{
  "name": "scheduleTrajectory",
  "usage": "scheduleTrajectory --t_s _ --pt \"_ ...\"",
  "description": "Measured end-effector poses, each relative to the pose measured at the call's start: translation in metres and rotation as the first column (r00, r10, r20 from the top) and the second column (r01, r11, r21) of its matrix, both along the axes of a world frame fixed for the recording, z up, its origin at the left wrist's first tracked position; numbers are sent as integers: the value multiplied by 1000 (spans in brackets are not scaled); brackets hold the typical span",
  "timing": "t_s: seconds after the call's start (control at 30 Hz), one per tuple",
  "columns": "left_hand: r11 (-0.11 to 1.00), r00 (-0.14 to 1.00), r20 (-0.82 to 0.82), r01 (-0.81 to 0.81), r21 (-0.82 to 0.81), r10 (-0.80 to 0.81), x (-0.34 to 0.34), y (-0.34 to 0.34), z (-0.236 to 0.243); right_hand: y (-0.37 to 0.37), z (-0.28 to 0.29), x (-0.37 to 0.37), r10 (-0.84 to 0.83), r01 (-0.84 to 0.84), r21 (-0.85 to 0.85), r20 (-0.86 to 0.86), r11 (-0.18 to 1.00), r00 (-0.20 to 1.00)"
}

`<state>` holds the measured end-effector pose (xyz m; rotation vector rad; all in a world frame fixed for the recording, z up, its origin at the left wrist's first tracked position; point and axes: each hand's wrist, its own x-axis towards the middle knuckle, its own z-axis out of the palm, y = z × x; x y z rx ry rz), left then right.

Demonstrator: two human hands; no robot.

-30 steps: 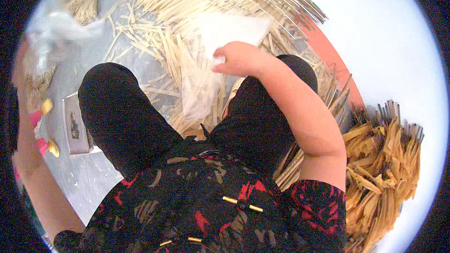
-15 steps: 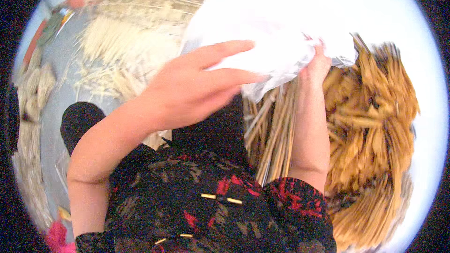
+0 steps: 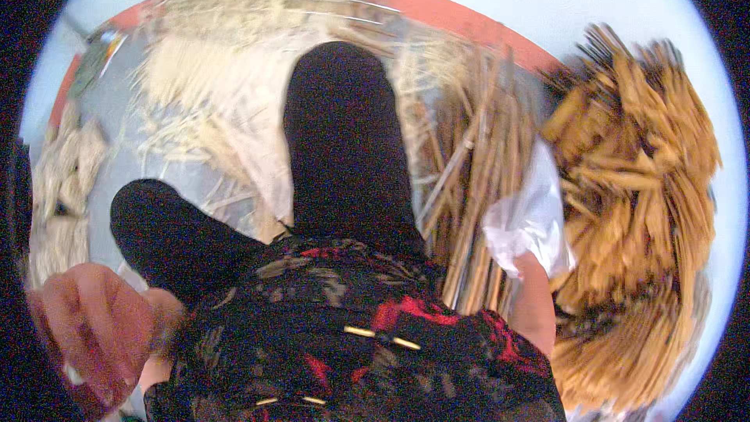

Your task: The person sorts and packs bundles of dried rice noodles by hand into plastic bags while seated on the floor, and organizes others onto wooden drying racks.

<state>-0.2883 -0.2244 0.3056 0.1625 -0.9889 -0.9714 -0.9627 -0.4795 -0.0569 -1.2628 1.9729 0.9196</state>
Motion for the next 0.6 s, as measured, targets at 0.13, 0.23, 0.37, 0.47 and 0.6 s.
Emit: scheduleTrajectory --t_s 0.13,0.23,0.37,0.47,0.6 --pt "972 955 193 -209 -102 226 -7 19 15 -31 83 42 -531 606 -177 337 776 778" --pt "939 903 270 -299 -168 336 -6 14 14 -80 154 93 -462 466 -77 56 882 885" --pt "923 926 143 -316 -218 350 -7 21 9 -161 198 131 409 -689 -568 -555 450 724" --pt "852 826 217 -480 -209 519 6 14 10 -192 258 312 757 -407 -913 -260 8 599" --pt "564 627 -231 -774 -286 744 59 25 -69 -129 274 578 905 -237 -892 312 384 290"
